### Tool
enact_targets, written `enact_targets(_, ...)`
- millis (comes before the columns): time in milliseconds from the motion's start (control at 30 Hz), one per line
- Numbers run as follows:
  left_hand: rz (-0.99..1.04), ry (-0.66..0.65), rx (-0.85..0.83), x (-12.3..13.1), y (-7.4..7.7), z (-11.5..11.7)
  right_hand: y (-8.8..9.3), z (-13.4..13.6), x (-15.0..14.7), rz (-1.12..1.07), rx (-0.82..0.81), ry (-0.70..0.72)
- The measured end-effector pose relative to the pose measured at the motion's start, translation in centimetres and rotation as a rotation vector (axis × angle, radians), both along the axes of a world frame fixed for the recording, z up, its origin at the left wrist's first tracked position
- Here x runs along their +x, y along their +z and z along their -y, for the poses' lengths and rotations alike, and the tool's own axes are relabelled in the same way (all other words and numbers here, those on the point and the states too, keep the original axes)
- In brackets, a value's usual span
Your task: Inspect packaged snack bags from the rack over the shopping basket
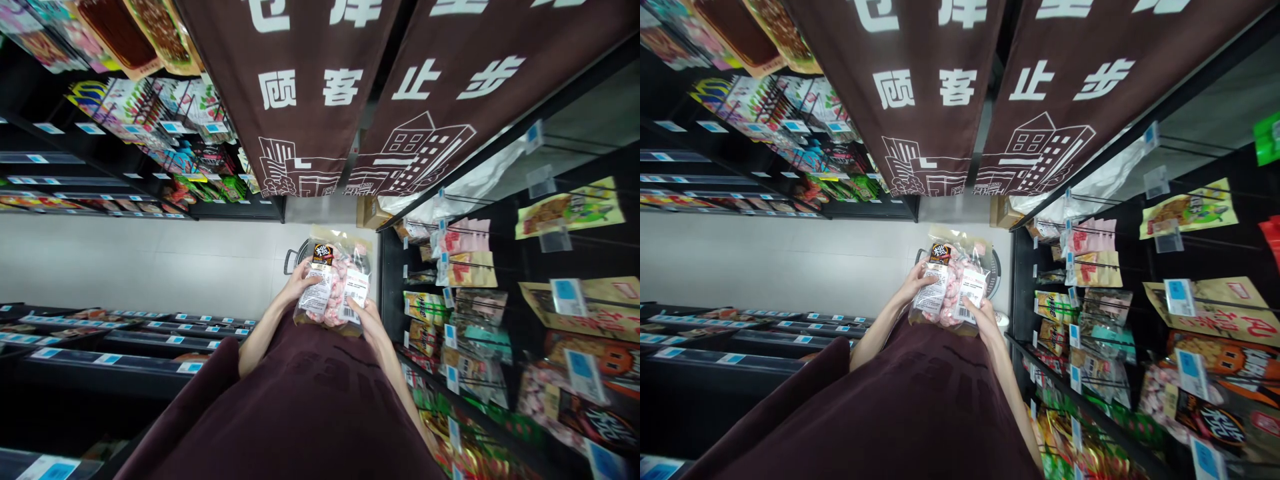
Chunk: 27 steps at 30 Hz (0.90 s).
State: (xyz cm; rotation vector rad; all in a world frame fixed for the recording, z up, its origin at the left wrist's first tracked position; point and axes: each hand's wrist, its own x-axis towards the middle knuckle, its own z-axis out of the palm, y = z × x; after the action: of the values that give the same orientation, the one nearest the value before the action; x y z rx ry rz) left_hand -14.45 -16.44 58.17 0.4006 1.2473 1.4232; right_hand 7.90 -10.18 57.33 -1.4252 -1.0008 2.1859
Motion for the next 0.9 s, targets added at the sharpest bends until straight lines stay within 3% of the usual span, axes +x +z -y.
enact_targets(900, 0.034, 0.049, -0.126, 0.0, -1.6, -0.9, -0.6, -0.2, -0.7, 0.013, -0.041, -0.108)
